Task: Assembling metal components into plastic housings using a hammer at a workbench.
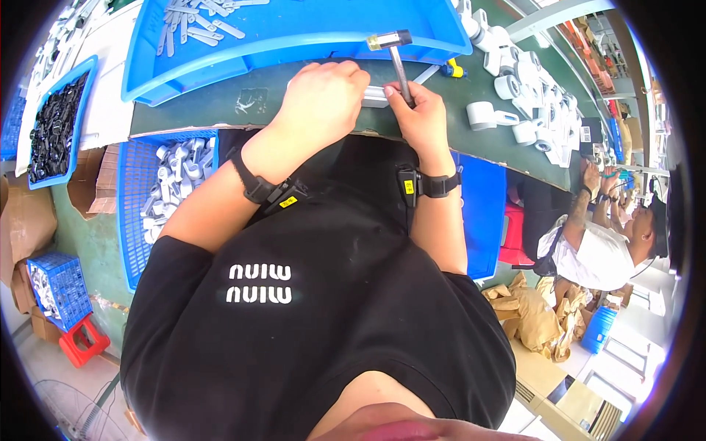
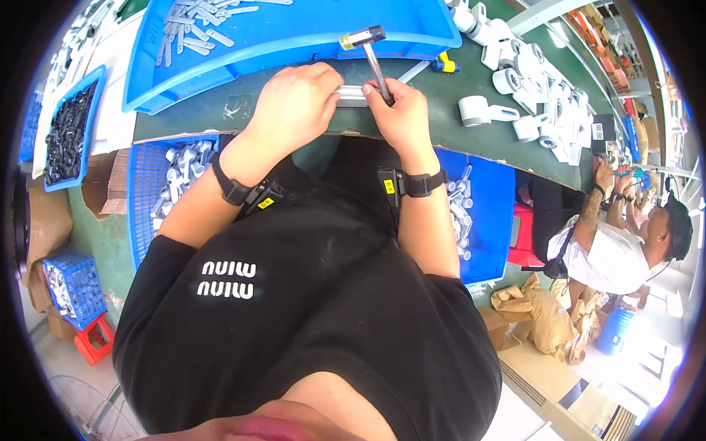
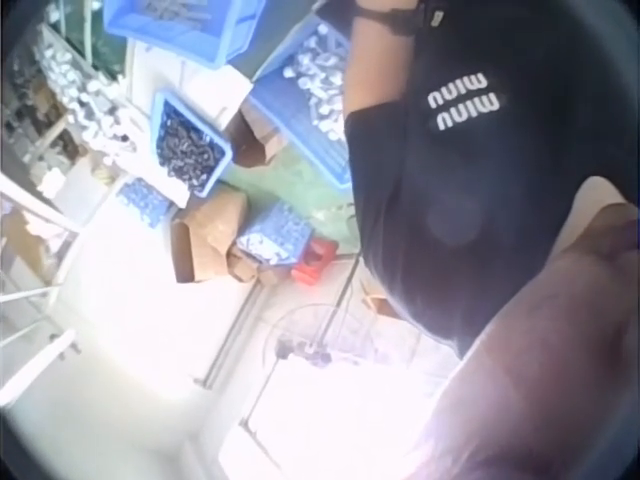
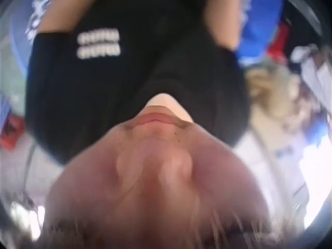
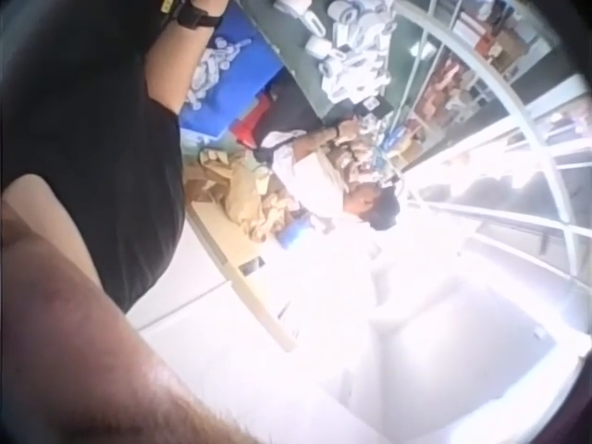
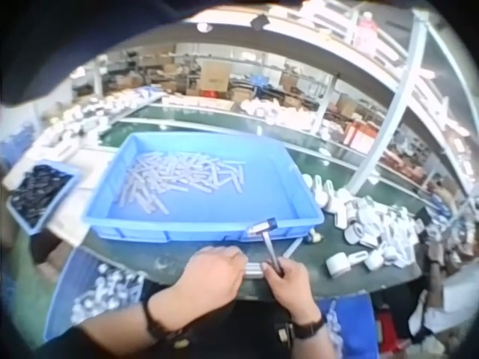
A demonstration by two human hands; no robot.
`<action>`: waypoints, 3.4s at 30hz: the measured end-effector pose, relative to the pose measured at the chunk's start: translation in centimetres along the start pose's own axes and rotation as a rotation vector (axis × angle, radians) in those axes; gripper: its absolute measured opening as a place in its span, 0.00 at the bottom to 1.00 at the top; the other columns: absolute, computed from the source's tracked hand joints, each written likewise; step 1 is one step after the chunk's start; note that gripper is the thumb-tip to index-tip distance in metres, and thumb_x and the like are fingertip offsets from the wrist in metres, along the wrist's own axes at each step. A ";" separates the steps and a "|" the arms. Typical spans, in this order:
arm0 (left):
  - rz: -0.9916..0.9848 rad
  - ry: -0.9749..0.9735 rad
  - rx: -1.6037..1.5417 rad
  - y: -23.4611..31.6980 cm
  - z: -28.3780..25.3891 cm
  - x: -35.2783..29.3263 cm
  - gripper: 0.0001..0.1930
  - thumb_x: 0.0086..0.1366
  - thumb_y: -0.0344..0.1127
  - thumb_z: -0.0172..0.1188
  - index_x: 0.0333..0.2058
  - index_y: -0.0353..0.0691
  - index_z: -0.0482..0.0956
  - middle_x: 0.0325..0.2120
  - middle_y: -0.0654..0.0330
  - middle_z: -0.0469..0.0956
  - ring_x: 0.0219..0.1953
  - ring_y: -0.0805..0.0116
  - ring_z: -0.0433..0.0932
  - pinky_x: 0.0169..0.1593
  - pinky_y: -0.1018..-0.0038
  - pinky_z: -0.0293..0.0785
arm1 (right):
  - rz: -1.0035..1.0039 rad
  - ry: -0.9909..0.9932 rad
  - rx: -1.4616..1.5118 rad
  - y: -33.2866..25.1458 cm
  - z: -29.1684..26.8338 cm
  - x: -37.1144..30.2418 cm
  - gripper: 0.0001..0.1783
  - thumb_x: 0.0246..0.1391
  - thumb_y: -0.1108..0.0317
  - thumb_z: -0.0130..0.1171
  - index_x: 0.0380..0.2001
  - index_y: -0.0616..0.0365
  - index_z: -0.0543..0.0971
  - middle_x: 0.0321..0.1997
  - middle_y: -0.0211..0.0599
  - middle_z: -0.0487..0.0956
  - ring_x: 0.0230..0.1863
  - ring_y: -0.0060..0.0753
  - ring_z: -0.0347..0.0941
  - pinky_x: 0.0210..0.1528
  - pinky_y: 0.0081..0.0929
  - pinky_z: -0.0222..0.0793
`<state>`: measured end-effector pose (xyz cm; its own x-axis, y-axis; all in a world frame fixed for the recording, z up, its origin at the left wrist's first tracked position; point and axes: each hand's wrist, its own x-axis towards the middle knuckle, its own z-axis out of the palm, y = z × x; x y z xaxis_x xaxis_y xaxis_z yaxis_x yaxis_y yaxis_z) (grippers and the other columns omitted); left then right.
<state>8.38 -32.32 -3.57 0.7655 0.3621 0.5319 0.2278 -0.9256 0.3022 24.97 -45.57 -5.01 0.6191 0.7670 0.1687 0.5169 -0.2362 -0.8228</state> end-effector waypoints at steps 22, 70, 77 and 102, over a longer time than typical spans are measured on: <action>0.165 0.061 0.013 -0.3 2.2 -0.6 0.03 0.62 0.32 0.68 0.32 0.42 0.84 0.29 0.61 0.80 0.35 0.60 0.84 0.34 0.63 0.81 | -0.179 0.283 0.269 -1.4 -4.6 -8.3 0.30 0.73 0.77 0.51 0.76 0.56 0.70 0.30 0.24 0.77 0.29 0.14 0.68 0.35 0.17 0.68; -0.177 0.004 -0.047 -1.8 -1.7 -4.9 0.15 0.64 0.30 0.69 0.50 0.36 0.85 0.38 0.52 0.80 0.40 0.45 0.83 0.44 0.57 0.82 | 0.001 0.020 0.225 -0.2 -2.3 -9.1 0.25 0.75 0.71 0.55 0.73 0.50 0.75 0.28 0.22 0.74 0.31 0.15 0.67 0.38 0.18 0.69; -0.069 0.072 -0.049 -6.1 -0.6 -2.6 0.15 0.65 0.29 0.69 0.50 0.38 0.86 0.39 0.53 0.80 0.41 0.47 0.83 0.46 0.60 0.81 | -0.003 0.015 0.180 -0.2 -2.1 -9.3 0.25 0.75 0.72 0.55 0.73 0.50 0.75 0.28 0.22 0.75 0.31 0.15 0.68 0.39 0.18 0.69; 0.126 0.183 -0.401 -4.7 2.1 -3.2 0.10 0.61 0.25 0.72 0.42 0.34 0.86 0.37 0.55 0.81 0.42 0.52 0.83 0.45 0.62 0.82 | -0.150 0.219 0.109 -2.4 -2.4 -8.6 0.27 0.71 0.78 0.55 0.71 0.55 0.75 0.29 0.42 0.81 0.26 0.31 0.71 0.37 0.25 0.73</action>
<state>6.18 -29.35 -8.36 0.6451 0.2960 0.7044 -0.1393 -0.8609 0.4894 19.80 -53.02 -3.20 0.6592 0.6388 0.3966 0.5533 -0.0549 -0.8312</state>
